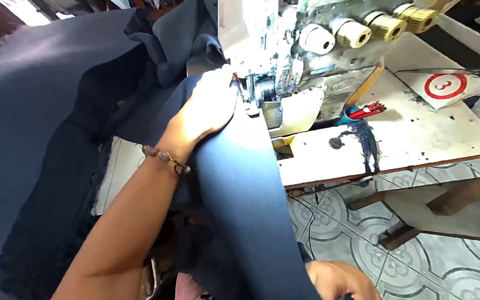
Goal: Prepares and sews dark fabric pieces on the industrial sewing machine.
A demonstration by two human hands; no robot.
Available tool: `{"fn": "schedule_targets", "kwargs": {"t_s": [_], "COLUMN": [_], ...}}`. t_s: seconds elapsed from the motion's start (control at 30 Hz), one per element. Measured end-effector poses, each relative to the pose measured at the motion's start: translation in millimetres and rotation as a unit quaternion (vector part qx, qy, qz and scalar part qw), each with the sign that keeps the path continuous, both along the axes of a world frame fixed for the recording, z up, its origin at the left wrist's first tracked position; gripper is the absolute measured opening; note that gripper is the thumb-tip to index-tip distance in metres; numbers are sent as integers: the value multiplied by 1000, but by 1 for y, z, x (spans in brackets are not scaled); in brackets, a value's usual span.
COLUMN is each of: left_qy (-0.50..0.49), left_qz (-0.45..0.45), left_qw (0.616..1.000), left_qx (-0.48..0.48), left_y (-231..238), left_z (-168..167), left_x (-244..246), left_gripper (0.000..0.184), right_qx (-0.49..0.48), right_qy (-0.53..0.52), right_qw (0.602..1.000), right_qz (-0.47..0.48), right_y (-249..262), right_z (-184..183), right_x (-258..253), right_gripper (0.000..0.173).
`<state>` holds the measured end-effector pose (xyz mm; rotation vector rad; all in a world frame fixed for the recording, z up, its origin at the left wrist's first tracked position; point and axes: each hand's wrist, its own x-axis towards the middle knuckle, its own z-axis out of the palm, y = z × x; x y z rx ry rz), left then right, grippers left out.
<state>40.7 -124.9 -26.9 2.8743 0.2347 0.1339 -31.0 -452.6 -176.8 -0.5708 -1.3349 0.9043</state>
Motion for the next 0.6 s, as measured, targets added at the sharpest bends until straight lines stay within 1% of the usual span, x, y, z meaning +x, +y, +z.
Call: {"fn": "schedule_targets", "kwargs": {"t_s": [0.1,0.17,0.23,0.27,0.33,0.43,0.5,0.6], "left_qy": [-9,-17,-70,-71,-44,-27,-16,10], "left_qz": [-11,-30,-72,-79,-67,-30,-4,49], "left_qw": [999,999,995,994,997,999,1000,998], "left_qx": [30,33,21,13,-3,-15,8,37], "left_y": [20,31,47,51,48,35,28,21], "left_z": [1,0,-1,0,7,25,33,36], "left_x": [20,31,47,52,57,62,65,64], "left_gripper": [45,41,36,35,35,27,30,36], "right_qx": [-14,-25,-35,-43,-60,-87,-103,-131], "right_qy": [8,18,31,32,46,69,86,123], "right_qw": [998,994,985,979,965,950,937,913], "right_qz": [-58,-107,-166,-198,-253,-293,-324,-367], "right_y": [10,18,28,33,44,60,68,78], "right_z": [-10,-11,-11,-11,-12,-8,-7,-3], "right_x": [14,19,23,25,25,28,31,29], "right_gripper": [30,24,18,16,15,18,18,18]}}
